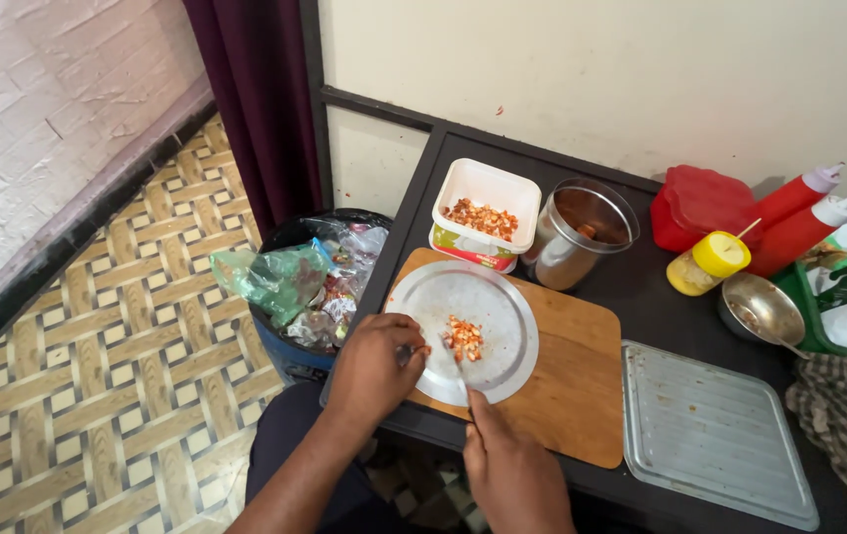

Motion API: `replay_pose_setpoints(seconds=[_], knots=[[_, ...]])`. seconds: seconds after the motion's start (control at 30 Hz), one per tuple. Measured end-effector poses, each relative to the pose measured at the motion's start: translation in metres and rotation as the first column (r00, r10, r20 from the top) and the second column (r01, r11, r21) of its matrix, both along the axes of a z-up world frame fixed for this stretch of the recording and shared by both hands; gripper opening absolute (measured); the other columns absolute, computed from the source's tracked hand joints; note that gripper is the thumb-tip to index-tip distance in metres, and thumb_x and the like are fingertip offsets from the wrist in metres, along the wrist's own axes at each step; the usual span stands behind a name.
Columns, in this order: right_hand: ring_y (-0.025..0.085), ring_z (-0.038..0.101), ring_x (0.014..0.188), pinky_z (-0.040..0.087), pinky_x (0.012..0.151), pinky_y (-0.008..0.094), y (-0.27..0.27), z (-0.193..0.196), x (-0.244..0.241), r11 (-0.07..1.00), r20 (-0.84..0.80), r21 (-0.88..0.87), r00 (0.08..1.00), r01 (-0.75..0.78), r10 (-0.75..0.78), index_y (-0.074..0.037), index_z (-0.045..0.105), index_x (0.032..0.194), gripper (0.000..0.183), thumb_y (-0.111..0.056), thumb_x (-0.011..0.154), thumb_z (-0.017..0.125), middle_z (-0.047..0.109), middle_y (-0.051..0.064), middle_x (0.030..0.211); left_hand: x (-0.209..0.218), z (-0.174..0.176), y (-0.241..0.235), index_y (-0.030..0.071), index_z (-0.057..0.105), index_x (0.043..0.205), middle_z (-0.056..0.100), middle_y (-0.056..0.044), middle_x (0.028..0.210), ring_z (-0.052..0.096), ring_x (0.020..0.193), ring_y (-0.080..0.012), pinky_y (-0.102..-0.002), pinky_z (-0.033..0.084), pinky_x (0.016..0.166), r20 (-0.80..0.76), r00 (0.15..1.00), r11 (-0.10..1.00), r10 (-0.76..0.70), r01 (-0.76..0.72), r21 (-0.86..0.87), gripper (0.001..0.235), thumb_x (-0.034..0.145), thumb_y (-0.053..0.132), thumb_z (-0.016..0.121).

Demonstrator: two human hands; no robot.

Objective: The person cuts small food pieces on a plate with a knife and moves the cut pieces into a plastic container. They then take more pieces from a steel container, tear them by hand, and briefly handle a cloth bag before returning to the food.

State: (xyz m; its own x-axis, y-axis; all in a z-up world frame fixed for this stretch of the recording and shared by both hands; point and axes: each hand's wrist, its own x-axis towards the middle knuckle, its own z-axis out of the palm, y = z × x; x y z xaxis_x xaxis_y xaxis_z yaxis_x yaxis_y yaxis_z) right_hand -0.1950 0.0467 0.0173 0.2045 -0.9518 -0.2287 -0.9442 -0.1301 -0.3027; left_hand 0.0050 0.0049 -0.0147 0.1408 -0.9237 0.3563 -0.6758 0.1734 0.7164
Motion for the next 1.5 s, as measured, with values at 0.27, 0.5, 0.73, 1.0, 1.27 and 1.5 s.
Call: replay_pose_setpoints(seconds=[0.27, 0.5, 0.73, 1.0, 1.27, 1.5], knots=[[0.036, 0.076, 0.081, 0.059, 0.077, 0.051, 0.002, 0.000, 0.011, 0.994, 0.035, 0.106, 0.999, -0.012, 0.008, -0.029, 0.044, 0.155, 0.057, -0.034, 0.098, 0.049, 0.075, 0.018, 0.082, -0.003, 0.008, 0.004, 0.007, 0.079, 0.086, 0.075, -0.006, 0.106, 0.066, 0.104, -0.0310, -0.042, 0.053, 0.089, -0.021, 1.000, 1.000, 0.014, -0.013, 0.022, 0.011, 0.076, 0.011, 0.077], [0.039, 0.074, 0.079, 0.057, 0.075, 0.053, -0.001, 0.001, 0.017, 0.999, 0.087, 0.018, 0.996, -0.034, 0.032, -0.025, 0.051, 0.151, 0.057, -0.031, 0.095, 0.054, 0.073, 0.020, 0.080, -0.003, -0.007, 0.002, 0.009, 0.080, 0.084, 0.076, -0.004, 0.103, 0.068, 0.103, -0.0290, -0.040, 0.054, 0.090, -0.038, 0.999, 1.000, 0.025, -0.024, 0.014, 0.009, 0.076, 0.010, 0.075], [0.041, 0.071, 0.076, 0.055, 0.071, 0.054, -0.006, -0.021, 0.006, 0.967, 0.152, -0.194, 0.969, -0.166, 0.197, -0.015, 0.055, 0.141, 0.047, -0.028, 0.096, 0.056, 0.074, 0.020, 0.080, -0.006, -0.001, -0.001, 0.009, 0.080, 0.082, 0.074, -0.006, 0.102, 0.067, 0.101, -0.0309, -0.042, 0.053, 0.089, 0.021, 0.999, 0.998, 0.048, -0.049, 0.025, 0.009, 0.076, 0.011, 0.074], [0.042, 0.072, 0.079, 0.055, 0.072, 0.057, 0.002, 0.004, -0.024, 0.995, 0.054, -0.101, 0.998, -0.025, 0.031, -0.034, 0.050, 0.151, 0.061, -0.033, 0.090, 0.059, 0.073, 0.020, 0.088, -0.018, 0.021, -0.002, 0.012, 0.081, 0.076, 0.073, -0.007, 0.088, 0.066, 0.092, -0.0317, -0.048, 0.051, 0.077, 0.149, 0.987, 0.997, 0.065, -0.059, -0.048, 0.004, 0.073, 0.012, 0.078], [0.038, 0.072, 0.088, 0.057, 0.078, 0.052, -0.031, 0.011, -0.042, 0.986, 0.000, -0.140, 0.995, 0.094, -0.095, -0.034, 0.061, 0.142, 0.049, -0.037, 0.093, 0.058, 0.075, 0.016, 0.092, -0.035, 0.005, -0.026, 0.010, 0.080, 0.095, 0.075, -0.014, 0.090, 0.070, 0.090, -0.0353, -0.047, 0.054, 0.083, 0.102, 0.994, 0.996, -0.032, 0.040, -0.076, 0.020, 0.080, 0.003, 0.070], [0.033, 0.067, 0.108, 0.056, 0.088, 0.047, -0.067, 0.008, -0.046, 0.970, -0.051, -0.204, 0.988, 0.131, -0.145, -0.027, 0.060, 0.138, 0.043, -0.034, 0.096, 0.057, 0.065, 0.012, 0.126, -0.019, -0.004, -0.029, 0.006, 0.075, 0.105, 0.075, -0.014, 0.107, 0.067, 0.104, -0.0378, -0.045, 0.052, 0.091, -0.083, 0.996, 0.980, -0.041, 0.024, -0.197, 0.028, 0.080, -0.002, 0.068]])
